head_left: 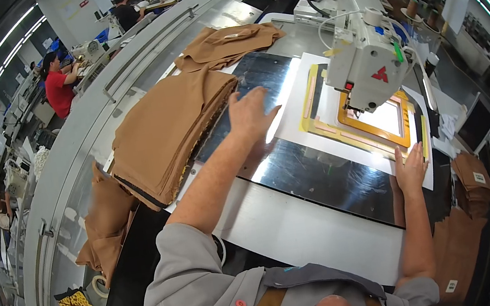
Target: Sewing a brand label and finishing components of a leather bag using an industrial sewing machine.
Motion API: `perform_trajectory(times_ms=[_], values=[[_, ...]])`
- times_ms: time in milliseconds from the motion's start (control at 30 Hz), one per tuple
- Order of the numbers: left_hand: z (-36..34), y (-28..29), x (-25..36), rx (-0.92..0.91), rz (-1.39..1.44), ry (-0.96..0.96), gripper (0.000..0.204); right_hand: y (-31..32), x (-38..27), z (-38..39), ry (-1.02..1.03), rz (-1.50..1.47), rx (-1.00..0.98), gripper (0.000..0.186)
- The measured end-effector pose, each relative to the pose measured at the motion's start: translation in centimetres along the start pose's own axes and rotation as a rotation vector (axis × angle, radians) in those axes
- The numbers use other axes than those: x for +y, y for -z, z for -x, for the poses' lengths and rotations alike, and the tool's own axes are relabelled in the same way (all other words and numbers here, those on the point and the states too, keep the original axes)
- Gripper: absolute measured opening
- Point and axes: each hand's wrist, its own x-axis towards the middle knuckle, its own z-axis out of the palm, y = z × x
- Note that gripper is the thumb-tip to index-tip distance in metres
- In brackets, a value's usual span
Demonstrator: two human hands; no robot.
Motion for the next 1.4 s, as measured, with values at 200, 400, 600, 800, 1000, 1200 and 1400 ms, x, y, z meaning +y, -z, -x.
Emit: perform_trajectory(times_ms=[200, 400, 600, 800, 1000, 1200, 1400], values=[[-1.5, 5.1, -13.9, 0.127, -0.199, 0.390, 0.045, 0.5, -0.6, -0.1, 0.044, -0.013, -0.006, 0.082], [-4.1, 2.7, -18.3, -0.003, -0.003, 0.635, 0.039, -0.2, 0.4, 0.0, 0.030, -0.003, 0.012, 0.082], [-3.0, 3.6, -17.3, 0.248, 1.422, 0.548, 0.018, 0.1, -0.1, -0.1, 0.070, -0.050, 0.110, 0.072], [7.4, 7.4, 3.0, -0.228, 1.793, 0.288, 0.018, 1.8, -0.6, 0.9, 0.358, -0.239, 0.448, 0.035], [13.5, 3.5, 10.5, -0.770, 1.328, -0.342, 0.047, 3.0, -0.6, 4.5, 0.115, -0.961, -0.192, 0.067], [14.7, 4.3, 13.8, -0.579, 0.419, -0.642, 0.051, 6.0, 4.4, 5.6, -0.199, -1.153, -0.438, 0.073], [8.4, 1.1, 16.5, -0.354, 0.289, -0.560, 0.046, 7.9, 2.6, 8.6, 0.295, -0.439, -0.134, 0.040]])
